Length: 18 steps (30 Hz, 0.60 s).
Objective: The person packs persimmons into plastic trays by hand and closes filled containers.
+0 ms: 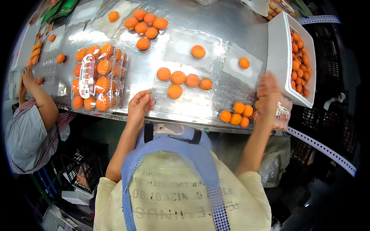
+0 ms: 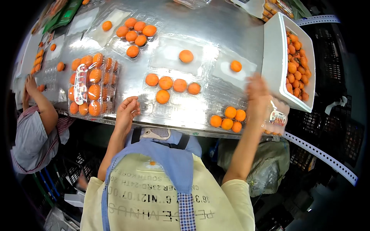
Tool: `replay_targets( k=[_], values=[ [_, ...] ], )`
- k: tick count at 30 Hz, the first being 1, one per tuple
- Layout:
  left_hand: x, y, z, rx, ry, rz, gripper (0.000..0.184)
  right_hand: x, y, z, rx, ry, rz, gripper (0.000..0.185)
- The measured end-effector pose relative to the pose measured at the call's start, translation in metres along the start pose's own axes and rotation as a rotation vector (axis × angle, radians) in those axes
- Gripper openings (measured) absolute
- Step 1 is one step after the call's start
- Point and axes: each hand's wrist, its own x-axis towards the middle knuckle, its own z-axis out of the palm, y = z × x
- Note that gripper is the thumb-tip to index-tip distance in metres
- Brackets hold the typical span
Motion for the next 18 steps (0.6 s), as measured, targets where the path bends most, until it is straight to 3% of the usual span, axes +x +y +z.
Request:
replay_targets(
  k=[1,3,5,7,10,16,18],
  values=[
    [0.0,0.001,0.0,0.016,0.055,0.004,0.018,-0.022,0.006,0.034,-0.237,-0.15,-0.002,0.034],
    [0.006,-0.003,-0.006,0.149,0.101,0.067,0.017,-0.058,0.046,0.084,-0.34,-0.546,0.096,0.03],
    [0.012,-0.014,-0.015,0.266,0.106,0.14,0.019,-0.096,0.063,0.132,-0.412,-0.862,-0.172,0.023],
    [0.012,-0.019,-0.016,0.41,0.123,0.183,0.02,-0.122,0.076,0.166,-0.495,-0.953,-0.411,0.021],
    [0.019,-0.027,-0.023,0.54,0.114,0.243,0.024,-0.142,0.098,0.2,-0.642,-0.878,-0.819,0.017],
    [0.023,-0.028,-0.025,0.54,0.095,0.256,0.026,-0.146,0.106,0.207,-1.002,-0.983,-1.092,0.011],
    [0.026,-0.03,-0.024,0.595,0.084,0.24,0.028,-0.145,0.107,0.204,-0.956,-0.999,-1.064,0.011]
  ],
)
